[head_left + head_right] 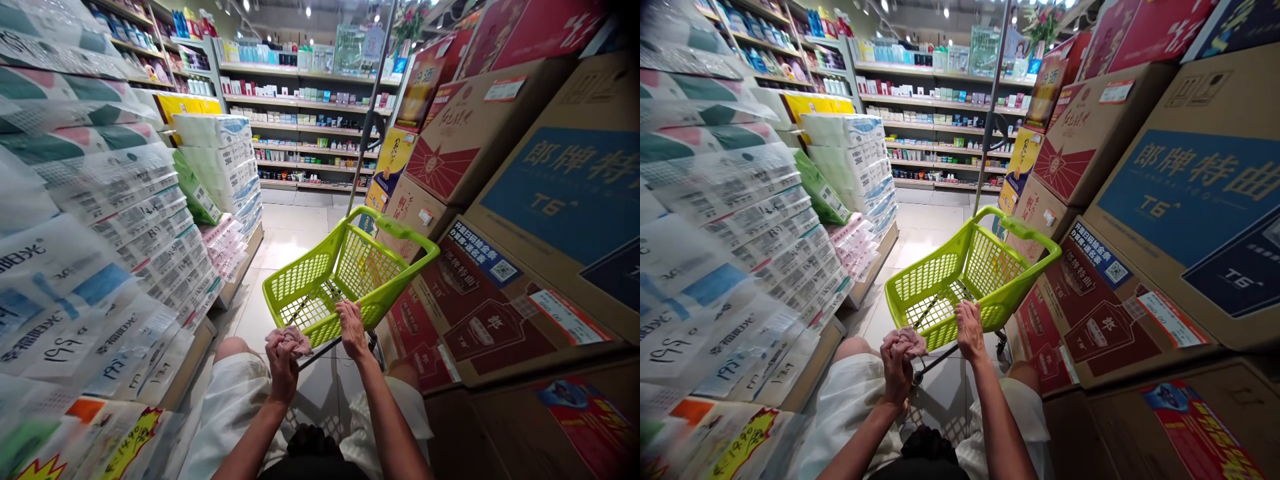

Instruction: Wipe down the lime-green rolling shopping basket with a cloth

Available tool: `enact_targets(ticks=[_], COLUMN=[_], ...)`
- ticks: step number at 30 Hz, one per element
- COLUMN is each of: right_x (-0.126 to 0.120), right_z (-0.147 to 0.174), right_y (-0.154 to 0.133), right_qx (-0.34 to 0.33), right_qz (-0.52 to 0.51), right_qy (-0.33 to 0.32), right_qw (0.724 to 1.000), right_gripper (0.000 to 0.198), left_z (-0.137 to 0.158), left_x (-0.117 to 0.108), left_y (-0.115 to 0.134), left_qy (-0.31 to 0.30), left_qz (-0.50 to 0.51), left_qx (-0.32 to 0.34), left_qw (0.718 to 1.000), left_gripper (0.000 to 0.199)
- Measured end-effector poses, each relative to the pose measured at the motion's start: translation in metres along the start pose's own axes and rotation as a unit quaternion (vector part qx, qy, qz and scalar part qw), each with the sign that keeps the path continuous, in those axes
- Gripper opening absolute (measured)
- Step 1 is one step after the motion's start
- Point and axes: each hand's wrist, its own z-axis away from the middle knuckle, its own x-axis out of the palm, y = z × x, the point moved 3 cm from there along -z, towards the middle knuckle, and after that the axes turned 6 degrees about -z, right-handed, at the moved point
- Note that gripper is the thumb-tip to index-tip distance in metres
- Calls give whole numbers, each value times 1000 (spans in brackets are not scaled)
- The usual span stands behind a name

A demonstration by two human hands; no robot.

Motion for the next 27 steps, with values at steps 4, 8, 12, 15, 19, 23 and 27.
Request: enact_targets(ticks=[4, 8, 12, 15, 19, 23, 27], right_x=[-1, -2, -5, -7, -8, -3, -1], right_z=[2, 6, 10, 10, 8, 8, 9], right_y=[2, 3, 2, 0, -2, 0, 3], right_qx=[6, 7, 2, 0, 0, -5, -5], right_qz=[-15, -20, -26, -25, -21, -9, -26], right_qy=[6, -4, 1, -1, -3, 11, 26], right_qw=[1000, 1000, 1000, 1000, 1000, 1000, 999], right_gripper=[45, 46, 45, 44, 44, 45, 45], left_z=[-4, -21, -31, -47, -56, -43, -48], left_x=[-7, -14, -10, -8, -7, -11, -12], left_y=[-19, -26, -24, -34, -40, -45, -66], left_qy=[49, 52, -53, -20, -7, -33, 30], left_qz=[-28, -34, 18, -3, -2, 23, 17], left_qx=[-42, -96, 19, 14, -22, -29, -128], left_qw=[998, 993, 998, 1000, 1000, 999, 991], left_gripper=[23, 29, 24, 27, 30, 26, 26])
